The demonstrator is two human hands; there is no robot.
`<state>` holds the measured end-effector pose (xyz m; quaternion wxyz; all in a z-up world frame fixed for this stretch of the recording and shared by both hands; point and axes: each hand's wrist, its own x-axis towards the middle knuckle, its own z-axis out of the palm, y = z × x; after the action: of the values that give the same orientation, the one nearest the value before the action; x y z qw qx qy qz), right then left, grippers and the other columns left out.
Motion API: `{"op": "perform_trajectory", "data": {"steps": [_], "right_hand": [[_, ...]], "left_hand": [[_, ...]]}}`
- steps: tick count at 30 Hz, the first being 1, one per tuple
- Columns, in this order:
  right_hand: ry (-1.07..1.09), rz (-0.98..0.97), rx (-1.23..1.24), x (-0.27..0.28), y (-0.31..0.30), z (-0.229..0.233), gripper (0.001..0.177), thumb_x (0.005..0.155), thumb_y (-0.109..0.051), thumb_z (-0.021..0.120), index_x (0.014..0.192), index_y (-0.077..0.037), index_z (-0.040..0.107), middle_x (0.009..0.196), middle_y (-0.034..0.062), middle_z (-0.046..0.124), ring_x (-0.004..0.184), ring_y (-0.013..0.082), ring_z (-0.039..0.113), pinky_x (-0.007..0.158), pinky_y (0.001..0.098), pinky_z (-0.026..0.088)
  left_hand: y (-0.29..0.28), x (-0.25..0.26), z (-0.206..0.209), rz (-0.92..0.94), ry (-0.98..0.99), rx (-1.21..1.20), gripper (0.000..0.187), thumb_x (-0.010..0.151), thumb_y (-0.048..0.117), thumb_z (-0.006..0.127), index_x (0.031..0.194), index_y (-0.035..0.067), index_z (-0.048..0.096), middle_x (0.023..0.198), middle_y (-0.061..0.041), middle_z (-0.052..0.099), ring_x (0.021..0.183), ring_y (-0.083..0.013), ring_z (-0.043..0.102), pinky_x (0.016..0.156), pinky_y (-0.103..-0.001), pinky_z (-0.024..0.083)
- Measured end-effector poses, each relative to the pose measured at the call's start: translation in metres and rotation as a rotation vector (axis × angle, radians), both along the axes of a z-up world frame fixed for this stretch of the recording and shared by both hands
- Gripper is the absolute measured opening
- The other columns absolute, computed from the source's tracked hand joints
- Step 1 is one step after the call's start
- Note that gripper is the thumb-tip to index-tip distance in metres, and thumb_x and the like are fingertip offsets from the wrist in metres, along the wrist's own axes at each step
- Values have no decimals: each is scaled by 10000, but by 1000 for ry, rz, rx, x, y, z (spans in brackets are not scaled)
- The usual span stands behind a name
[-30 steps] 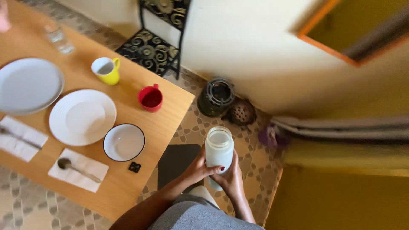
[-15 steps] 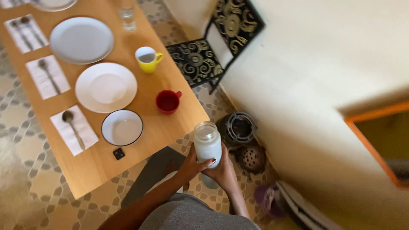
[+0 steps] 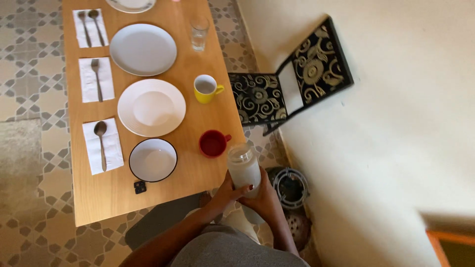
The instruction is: Preparing a drink by adding powder to a mug and stirring with a spoon.
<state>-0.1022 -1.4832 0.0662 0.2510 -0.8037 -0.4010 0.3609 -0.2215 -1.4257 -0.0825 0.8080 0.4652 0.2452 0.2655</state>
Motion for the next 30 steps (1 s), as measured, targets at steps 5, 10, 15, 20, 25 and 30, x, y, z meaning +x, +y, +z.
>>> {"op": "perform_trajectory", "data": {"steps": [5, 10, 15, 20, 25, 30], "right_hand": [[-4, 152, -39, 24, 23, -13, 1136, 611, -349, 919, 1529, -112, 294, 1330, 229, 651, 1215, 367, 668, 971, 479, 570], [-18, 356, -133, 57, 46, -16, 1164, 594, -375, 914, 1535, -115, 281, 1329, 223, 651, 1199, 371, 672, 971, 470, 568], [-79, 614, -58, 90, 67, -18, 1116, 599, -375, 932, 1492, -67, 337, 1294, 228, 669, 1177, 377, 681, 968, 479, 561], [-38, 776, 8, 131, 82, -48, 1133, 565, -352, 948, 1467, -38, 338, 1326, 230, 633, 1158, 370, 678, 981, 466, 547], [-104, 887, -57, 135, 102, -31, 1062, 543, -340, 947, 1419, -53, 419, 1294, 221, 663, 1168, 360, 686, 958, 457, 554], [-126, 888, -184, 126, 123, -17, 1080, 525, -337, 948, 1426, -60, 422, 1269, 214, 680, 1157, 354, 705, 952, 435, 563]], "left_hand": [[11, 10, 4, 96, 33, -93, 1043, 855, 457, 765, 1581, 82, 117, 1521, -186, 426, 1397, -318, 478, 1111, -455, 475], [4, 36, -15, 211, 67, -148, 1057, 854, 487, 741, 1587, 58, 112, 1524, -206, 447, 1392, -344, 493, 1117, -455, 482], [-5, 69, -34, 326, 168, -274, 1113, 852, 499, 743, 1590, 76, 24, 1569, -202, 376, 1419, -321, 454, 1131, -452, 449], [-5, 102, -16, 419, 141, -384, 983, 898, 482, 706, 1594, 73, 145, 1512, -192, 490, 1276, -328, 541, 997, -438, 493], [-7, 129, -45, 581, -147, -293, 850, 993, 409, 689, 1613, 26, 250, 1453, -200, 541, 1196, -273, 606, 895, -395, 550], [2, 128, -23, 578, -359, -497, 832, 966, 380, 647, 1595, 104, 178, 1463, -127, 513, 1238, -257, 618, 908, -400, 593]]}}
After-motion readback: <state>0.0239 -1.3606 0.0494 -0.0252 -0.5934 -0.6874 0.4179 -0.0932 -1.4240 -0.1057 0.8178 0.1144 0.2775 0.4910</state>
